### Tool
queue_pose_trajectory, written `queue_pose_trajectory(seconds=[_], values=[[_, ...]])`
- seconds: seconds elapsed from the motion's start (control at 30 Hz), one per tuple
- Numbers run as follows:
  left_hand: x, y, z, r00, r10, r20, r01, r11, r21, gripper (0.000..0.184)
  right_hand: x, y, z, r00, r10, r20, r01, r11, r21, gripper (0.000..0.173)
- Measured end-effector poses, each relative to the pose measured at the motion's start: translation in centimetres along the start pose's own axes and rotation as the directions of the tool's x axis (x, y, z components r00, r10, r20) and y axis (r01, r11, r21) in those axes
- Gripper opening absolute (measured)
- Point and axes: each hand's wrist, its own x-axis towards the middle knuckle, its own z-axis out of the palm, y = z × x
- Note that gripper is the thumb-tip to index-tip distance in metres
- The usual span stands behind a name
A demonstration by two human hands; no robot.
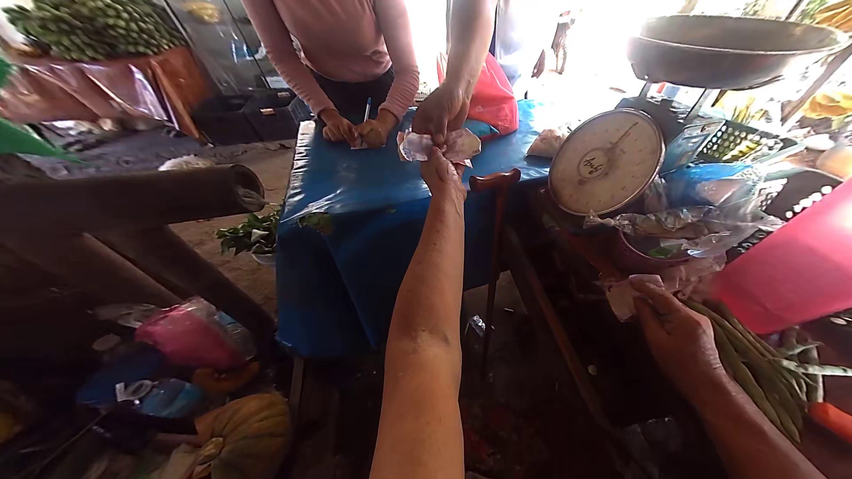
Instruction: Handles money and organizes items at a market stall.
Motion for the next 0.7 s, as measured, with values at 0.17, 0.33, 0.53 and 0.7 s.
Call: queue_pose_trajectory(seconds=[0.17,0.33,0.53,0.7], values=[[0.0,0.2,-1.1,1.0,-0.015,-0.028,0.013,0.999,-0.046,0.031,0.2,-0.3,-0.1,1.0,0.004,0.003,-0.004,1.0,0.003,0.032],[-0.9,-0.1,-2.9,0.998,-0.039,0.055,0.043,0.996,-0.074,0.029,0.3,0.0,-0.3,0.999,0.047,-0.006,-0.047,0.999,-0.023,0.033],[-3.7,1.5,-5.7,0.991,-0.058,0.121,0.061,0.998,-0.018,0.021,-0.1,0.2,-0.5,0.999,0.032,0.036,-0.032,0.999,-0.011,0.036],[-7.5,0.9,-9.8,0.952,-0.144,0.27,0.114,0.986,0.125,0.031,0.0,-0.3,-0.7,1.0,-0.002,0.02,0.002,1.0,-0.002,0.035]])
